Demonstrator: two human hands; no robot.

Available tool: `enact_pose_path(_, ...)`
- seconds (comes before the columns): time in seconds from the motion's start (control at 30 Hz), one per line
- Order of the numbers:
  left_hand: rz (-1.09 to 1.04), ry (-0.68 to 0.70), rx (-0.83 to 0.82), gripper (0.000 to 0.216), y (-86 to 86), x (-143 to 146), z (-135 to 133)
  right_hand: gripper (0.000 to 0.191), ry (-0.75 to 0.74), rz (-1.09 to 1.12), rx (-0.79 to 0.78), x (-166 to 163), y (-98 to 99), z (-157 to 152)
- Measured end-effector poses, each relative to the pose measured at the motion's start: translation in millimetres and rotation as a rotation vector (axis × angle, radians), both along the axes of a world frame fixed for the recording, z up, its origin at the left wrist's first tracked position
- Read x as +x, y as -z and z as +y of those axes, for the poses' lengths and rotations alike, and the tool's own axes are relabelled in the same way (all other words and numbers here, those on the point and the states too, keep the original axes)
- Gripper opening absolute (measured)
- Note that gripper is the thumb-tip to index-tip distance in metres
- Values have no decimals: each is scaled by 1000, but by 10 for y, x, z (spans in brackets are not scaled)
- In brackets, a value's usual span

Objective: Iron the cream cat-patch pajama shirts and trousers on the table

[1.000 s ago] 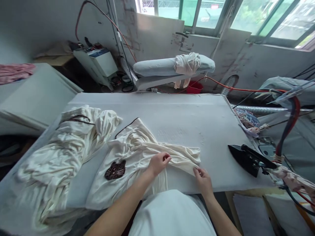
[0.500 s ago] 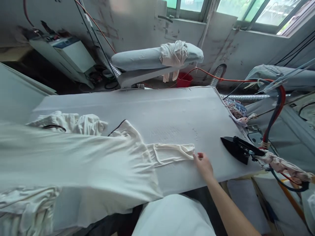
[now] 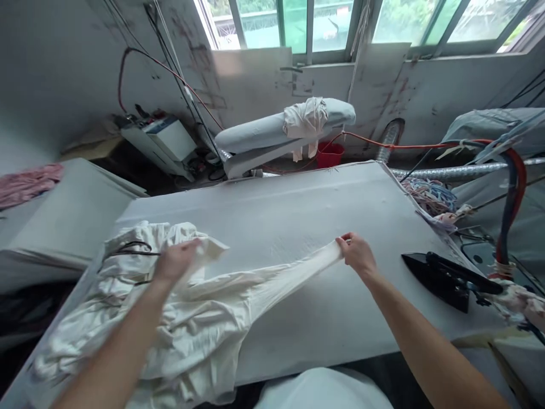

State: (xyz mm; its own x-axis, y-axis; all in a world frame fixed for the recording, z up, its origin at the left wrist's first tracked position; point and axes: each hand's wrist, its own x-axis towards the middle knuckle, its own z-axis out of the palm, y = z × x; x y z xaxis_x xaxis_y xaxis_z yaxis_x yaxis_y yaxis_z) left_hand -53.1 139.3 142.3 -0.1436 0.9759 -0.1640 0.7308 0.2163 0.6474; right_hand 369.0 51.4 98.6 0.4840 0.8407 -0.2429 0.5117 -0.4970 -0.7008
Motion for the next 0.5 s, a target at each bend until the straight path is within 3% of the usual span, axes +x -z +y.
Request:
enact_pose_path(0.07,21,101,72,37,-61,507,-35,15,-28,-62,-26,150,-222,44)
enact_pose_path(0.13,-58,278,157,42,105,1275,-247,15,-41,-102,-28,314,-279,-66)
enact_pose_path(0.2,-176,406,230,45,441,2113,-632,18,-19,-118,-30,489,-133,-285)
enact_pose_path(0.3,-216,646,175,45,1008,3065,-1327,23,23,-54,-108,777,340,-730)
enact_pose_path(0.4,-232,857,94,55,1361,3405,-1691,36,85,97,-126,1034,773,-1192)
enact_pose_path(0.5,-315,735,108,36,1424,3379,-1499,39,188,96,-37,1110,940,-1470)
